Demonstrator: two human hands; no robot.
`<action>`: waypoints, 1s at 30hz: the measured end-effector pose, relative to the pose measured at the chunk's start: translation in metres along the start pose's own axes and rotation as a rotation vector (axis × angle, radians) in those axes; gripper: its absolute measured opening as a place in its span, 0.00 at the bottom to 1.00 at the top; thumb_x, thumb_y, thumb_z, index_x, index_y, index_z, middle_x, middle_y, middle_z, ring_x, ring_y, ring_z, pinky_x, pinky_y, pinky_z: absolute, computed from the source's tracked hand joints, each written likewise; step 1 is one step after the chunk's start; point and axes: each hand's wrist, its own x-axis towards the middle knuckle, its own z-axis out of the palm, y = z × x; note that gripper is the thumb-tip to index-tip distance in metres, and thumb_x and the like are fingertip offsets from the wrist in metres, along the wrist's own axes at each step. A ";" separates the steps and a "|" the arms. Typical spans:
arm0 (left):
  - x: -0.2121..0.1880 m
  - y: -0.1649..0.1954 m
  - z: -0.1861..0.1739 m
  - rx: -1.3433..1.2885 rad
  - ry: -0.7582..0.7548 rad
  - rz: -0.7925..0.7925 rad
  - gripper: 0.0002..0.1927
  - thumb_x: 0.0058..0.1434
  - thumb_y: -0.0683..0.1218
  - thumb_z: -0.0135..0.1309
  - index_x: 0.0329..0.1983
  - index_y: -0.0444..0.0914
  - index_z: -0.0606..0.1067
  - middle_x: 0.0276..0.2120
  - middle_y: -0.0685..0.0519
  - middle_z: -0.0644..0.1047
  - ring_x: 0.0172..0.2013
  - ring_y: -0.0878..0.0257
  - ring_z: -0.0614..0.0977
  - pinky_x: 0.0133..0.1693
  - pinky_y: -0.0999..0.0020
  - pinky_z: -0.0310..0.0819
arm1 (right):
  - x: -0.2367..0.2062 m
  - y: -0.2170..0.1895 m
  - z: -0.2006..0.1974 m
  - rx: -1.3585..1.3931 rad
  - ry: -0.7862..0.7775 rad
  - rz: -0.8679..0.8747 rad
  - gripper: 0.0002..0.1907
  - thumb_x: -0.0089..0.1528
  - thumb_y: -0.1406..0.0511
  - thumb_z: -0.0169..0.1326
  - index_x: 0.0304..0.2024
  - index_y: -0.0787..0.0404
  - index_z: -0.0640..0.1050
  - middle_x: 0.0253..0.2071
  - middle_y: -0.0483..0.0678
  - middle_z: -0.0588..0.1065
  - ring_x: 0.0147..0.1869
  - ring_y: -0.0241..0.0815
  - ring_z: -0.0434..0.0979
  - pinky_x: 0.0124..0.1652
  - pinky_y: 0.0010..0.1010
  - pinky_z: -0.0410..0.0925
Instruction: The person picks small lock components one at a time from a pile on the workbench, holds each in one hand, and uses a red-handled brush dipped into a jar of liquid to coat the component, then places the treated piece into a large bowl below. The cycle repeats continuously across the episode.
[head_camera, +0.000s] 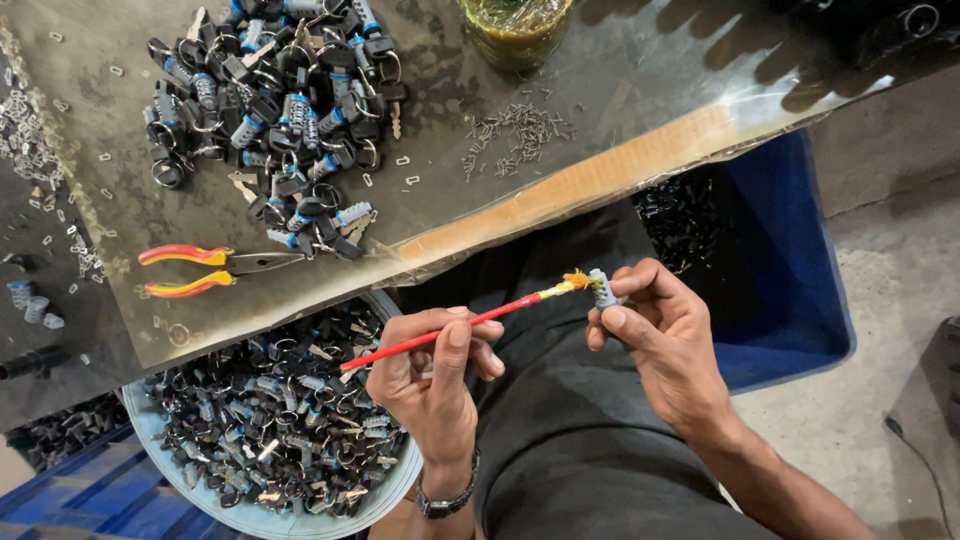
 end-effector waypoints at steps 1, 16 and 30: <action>0.000 0.000 0.000 -0.005 -0.002 0.001 0.05 0.70 0.37 0.54 0.45 0.29 0.73 0.32 0.38 0.82 0.22 0.62 0.80 0.25 0.72 0.76 | 0.000 0.000 0.000 0.001 0.003 -0.004 0.10 0.62 0.73 0.60 0.43 0.65 0.73 0.41 0.50 0.74 0.39 0.41 0.78 0.38 0.33 0.73; -0.004 0.003 0.002 0.043 -0.021 0.003 0.04 0.71 0.37 0.53 0.44 0.29 0.73 0.33 0.39 0.83 0.24 0.64 0.81 0.25 0.75 0.76 | -0.003 -0.006 0.007 -0.154 -0.010 -0.117 0.10 0.63 0.75 0.60 0.43 0.66 0.73 0.41 0.49 0.74 0.41 0.39 0.80 0.41 0.28 0.75; -0.012 0.004 0.005 0.098 -0.089 0.078 0.03 0.70 0.35 0.54 0.45 0.29 0.74 0.35 0.39 0.83 0.26 0.66 0.82 0.27 0.77 0.77 | -0.007 -0.007 0.011 -0.423 0.027 -0.314 0.11 0.62 0.78 0.60 0.44 0.69 0.73 0.40 0.50 0.73 0.41 0.37 0.80 0.42 0.26 0.75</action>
